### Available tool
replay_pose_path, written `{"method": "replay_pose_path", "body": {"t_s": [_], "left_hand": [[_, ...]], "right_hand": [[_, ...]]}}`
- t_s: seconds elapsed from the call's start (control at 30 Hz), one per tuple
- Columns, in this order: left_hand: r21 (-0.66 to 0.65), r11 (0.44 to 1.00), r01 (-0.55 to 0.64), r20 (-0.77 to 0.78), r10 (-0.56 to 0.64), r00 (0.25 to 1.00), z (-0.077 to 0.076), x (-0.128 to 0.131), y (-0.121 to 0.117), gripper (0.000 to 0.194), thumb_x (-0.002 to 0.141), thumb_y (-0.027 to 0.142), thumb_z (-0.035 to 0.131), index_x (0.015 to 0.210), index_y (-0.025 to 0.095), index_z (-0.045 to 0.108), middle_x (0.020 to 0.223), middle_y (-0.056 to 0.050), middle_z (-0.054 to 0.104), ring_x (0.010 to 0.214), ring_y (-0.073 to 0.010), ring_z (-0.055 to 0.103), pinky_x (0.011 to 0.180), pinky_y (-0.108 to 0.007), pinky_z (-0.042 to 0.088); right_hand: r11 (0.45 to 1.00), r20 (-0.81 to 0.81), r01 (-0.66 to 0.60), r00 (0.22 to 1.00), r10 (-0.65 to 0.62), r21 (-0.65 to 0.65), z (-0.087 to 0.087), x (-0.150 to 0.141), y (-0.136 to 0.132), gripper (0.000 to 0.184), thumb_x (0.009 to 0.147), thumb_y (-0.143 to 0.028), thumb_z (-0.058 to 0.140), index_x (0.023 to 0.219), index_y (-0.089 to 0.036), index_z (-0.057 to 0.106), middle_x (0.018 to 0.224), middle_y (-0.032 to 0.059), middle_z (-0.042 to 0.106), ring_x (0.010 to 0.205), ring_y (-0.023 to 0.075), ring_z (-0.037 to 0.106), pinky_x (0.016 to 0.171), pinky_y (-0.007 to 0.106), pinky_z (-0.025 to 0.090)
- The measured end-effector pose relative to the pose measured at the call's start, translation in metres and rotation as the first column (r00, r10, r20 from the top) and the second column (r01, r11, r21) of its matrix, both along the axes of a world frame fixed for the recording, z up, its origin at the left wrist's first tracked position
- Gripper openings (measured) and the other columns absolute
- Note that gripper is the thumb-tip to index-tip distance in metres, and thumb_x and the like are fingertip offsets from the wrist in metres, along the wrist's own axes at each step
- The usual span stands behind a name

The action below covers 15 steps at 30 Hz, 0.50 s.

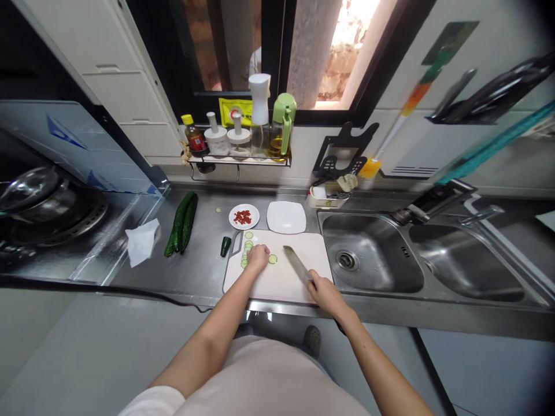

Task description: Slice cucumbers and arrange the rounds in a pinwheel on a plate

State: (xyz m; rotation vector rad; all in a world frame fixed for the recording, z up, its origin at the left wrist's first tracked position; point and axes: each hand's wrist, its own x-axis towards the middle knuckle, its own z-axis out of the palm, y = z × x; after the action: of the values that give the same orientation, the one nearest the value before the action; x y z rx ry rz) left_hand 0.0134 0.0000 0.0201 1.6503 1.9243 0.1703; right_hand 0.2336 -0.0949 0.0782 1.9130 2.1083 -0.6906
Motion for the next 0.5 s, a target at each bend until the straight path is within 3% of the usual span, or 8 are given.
{"method": "replay_pose_path", "body": {"t_s": [0.2,0.5], "left_hand": [[0.013,1.000,0.005,-0.004,-0.005,1.000,0.000,0.000,-0.001,0.016,0.081,0.020,0.054,0.089,0.023,0.068,0.102,-0.005,0.068,0.101,-0.0201,0.059,0.087,-0.030,0.040],[0.070,0.996,0.060,-0.076,-0.055,0.996,0.002,0.010,-0.017,0.021,0.080,0.032,0.058,0.098,0.022,0.062,0.113,-0.009,0.060,0.111,-0.0253,0.051,0.093,-0.036,0.036]], "right_hand": [[0.975,0.065,0.214,0.974,-0.218,0.060,-0.010,-0.008,0.018,0.031,0.093,-0.025,0.031,0.121,-0.019,0.041,0.098,0.0115,0.066,0.087,0.0214,0.062,0.065,0.026,0.033],[0.964,0.115,0.263,0.957,-0.266,0.041,-0.012,-0.019,0.023,0.030,0.092,-0.023,0.031,0.118,-0.018,0.043,0.099,0.0132,0.065,0.090,0.0227,0.063,0.069,0.029,0.038]]}}
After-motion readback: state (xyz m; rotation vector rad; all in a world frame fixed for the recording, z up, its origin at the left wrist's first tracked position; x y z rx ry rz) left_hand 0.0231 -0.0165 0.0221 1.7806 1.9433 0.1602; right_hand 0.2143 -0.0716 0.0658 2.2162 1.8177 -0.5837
